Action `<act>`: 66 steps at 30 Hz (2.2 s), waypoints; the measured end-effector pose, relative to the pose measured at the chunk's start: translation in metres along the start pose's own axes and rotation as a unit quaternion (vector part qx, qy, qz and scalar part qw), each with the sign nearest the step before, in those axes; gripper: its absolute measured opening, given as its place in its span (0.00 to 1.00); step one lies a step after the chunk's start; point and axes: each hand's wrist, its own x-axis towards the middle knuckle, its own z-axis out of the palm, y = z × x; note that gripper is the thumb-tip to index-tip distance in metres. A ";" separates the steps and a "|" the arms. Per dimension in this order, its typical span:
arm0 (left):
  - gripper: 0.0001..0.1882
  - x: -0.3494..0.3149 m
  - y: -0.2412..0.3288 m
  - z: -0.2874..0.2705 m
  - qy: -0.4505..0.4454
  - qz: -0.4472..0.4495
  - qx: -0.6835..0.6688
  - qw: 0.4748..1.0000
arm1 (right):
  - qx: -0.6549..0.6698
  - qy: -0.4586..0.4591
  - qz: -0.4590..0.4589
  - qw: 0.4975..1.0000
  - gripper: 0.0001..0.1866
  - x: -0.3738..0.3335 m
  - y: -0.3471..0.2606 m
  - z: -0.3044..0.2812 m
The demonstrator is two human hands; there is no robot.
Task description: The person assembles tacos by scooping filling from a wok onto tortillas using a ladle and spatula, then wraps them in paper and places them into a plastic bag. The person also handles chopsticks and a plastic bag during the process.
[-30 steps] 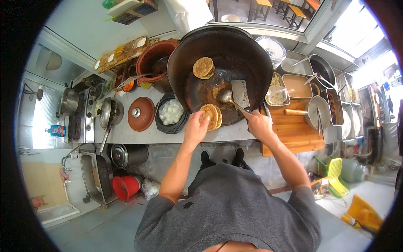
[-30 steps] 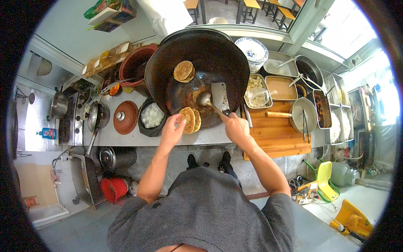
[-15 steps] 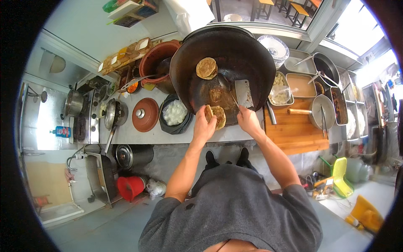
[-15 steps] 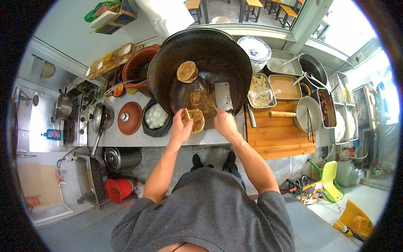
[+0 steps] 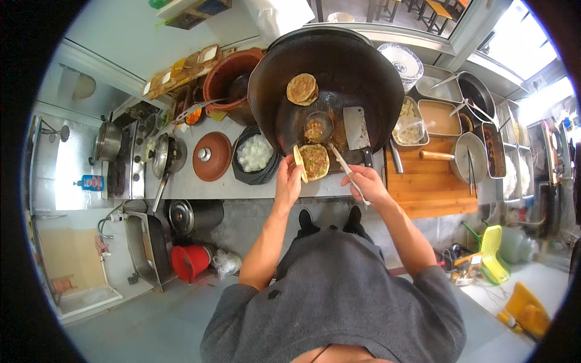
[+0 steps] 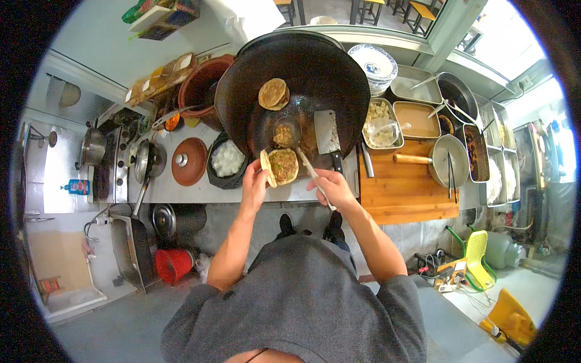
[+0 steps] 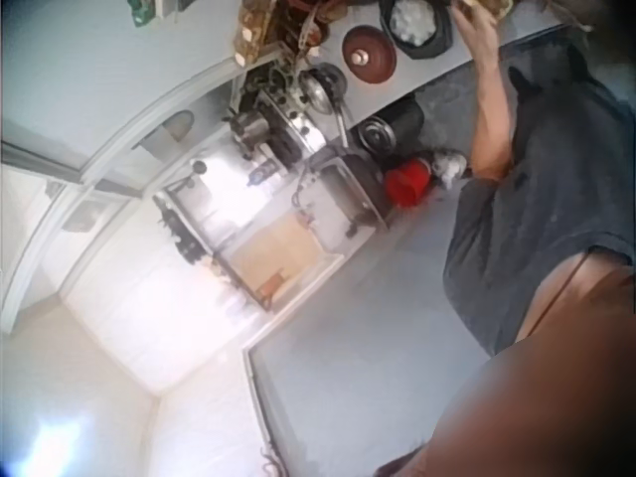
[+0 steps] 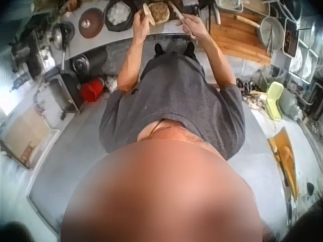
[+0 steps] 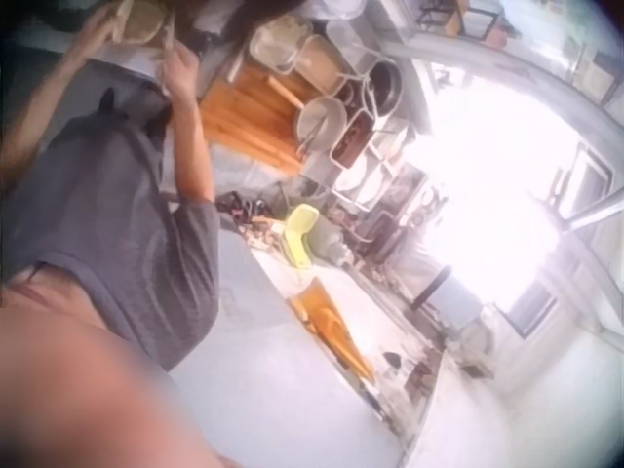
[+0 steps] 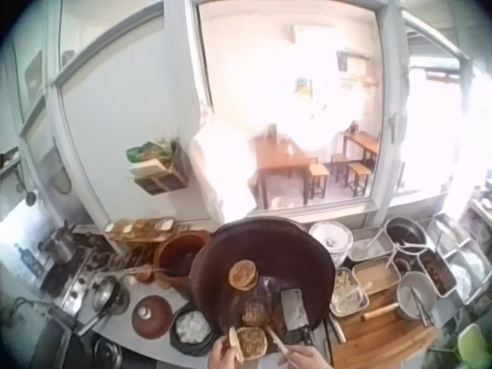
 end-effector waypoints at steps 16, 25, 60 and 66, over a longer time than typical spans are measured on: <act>0.26 -0.005 0.013 0.010 0.029 -0.022 -0.017 0.999 | -0.412 0.116 -0.200 0.881 0.12 -0.021 -0.013 0.010; 0.24 -0.004 0.016 0.011 0.033 -0.012 -0.020 0.999 | -0.487 0.059 -0.192 0.850 0.13 0.001 -0.021 -0.001; 0.21 -0.007 0.019 0.012 0.026 -0.002 -0.011 1.000 | -0.397 0.066 -0.181 0.897 0.18 -0.061 0.018 0.008; 0.27 -0.005 0.012 0.016 0.009 0.020 0.207 0.978 | -0.515 0.205 -0.249 0.794 0.24 -0.021 0.022 0.025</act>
